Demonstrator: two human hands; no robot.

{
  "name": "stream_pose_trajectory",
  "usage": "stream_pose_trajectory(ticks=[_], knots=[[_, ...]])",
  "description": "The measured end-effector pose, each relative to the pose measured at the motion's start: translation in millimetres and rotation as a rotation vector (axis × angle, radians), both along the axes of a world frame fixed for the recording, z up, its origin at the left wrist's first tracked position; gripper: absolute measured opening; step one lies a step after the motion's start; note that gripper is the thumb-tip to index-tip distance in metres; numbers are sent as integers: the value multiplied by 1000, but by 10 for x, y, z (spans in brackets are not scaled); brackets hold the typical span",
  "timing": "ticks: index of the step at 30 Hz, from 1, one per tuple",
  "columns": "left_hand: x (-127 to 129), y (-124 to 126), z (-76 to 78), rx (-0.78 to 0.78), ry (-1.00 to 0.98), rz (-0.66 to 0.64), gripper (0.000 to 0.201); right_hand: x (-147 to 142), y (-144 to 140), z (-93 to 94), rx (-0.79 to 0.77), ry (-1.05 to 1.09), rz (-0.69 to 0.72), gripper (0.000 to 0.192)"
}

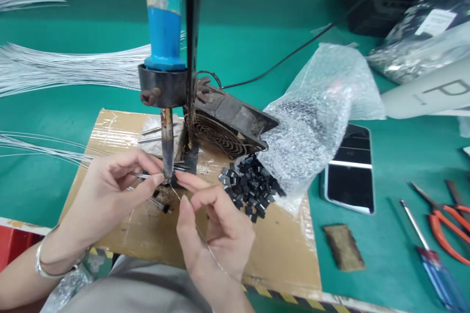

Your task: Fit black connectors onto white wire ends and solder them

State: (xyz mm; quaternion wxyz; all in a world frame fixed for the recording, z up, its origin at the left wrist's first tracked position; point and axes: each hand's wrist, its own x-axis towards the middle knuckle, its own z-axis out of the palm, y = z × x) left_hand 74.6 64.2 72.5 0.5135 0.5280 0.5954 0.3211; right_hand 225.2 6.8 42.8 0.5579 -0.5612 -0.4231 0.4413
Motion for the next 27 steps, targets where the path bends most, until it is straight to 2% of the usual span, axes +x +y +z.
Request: stream_pose_trajectory(ticks=[18, 27], knots=[[-6, -2, 3, 13, 1, -12, 6, -7, -2, -11, 10, 20, 1, 19], [-8, -8, 3, 41, 10, -14, 7, -71, -5, 25, -26, 26, -71, 19]])
